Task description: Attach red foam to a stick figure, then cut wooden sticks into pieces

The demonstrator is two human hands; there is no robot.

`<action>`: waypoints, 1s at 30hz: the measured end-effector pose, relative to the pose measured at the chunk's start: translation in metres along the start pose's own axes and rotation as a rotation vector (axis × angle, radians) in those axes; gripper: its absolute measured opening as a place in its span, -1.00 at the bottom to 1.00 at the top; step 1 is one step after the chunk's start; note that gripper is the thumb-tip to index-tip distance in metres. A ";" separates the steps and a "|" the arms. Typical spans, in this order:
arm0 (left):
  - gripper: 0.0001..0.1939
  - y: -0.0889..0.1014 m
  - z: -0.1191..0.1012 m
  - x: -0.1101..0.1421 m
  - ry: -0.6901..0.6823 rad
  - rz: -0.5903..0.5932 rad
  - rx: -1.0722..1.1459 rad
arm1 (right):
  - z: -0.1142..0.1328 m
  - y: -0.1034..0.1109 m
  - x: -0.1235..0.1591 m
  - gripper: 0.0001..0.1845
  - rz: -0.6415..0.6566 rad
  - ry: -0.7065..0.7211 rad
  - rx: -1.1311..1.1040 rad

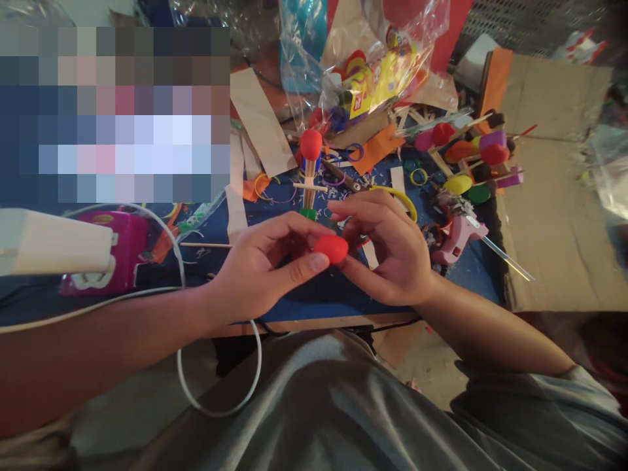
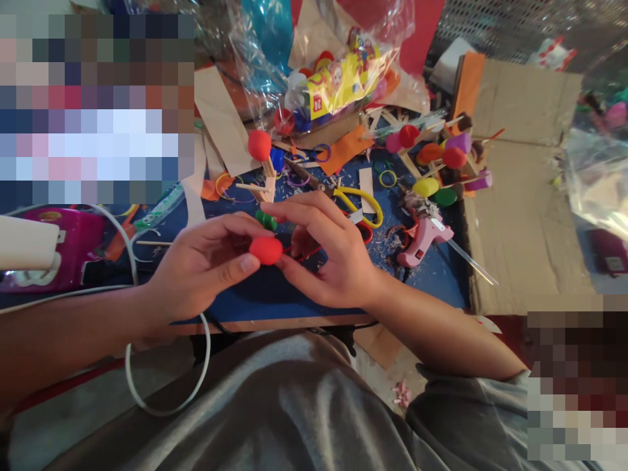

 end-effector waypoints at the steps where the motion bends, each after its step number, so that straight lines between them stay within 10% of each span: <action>1: -0.65 -0.001 0.000 0.000 -0.007 0.020 -0.016 | 0.000 0.000 0.000 -0.33 -0.005 -0.003 0.011; 20: -0.76 0.003 -0.007 -0.003 -0.115 0.015 -0.086 | 0.000 -0.007 0.001 -0.32 -0.015 0.052 -0.024; 30: -0.53 0.000 0.003 -0.003 0.087 0.087 0.080 | 0.001 0.002 -0.005 -0.54 0.012 0.156 0.163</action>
Point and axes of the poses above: each hand's wrist, its own x-axis away from the middle knuckle, its own y-axis out of the back of the hand, z = x × y, the point moved 3 cm from there along -x, towards the middle knuckle, and after that the axes turned 3 degrees about y, right-handed, at the moved point
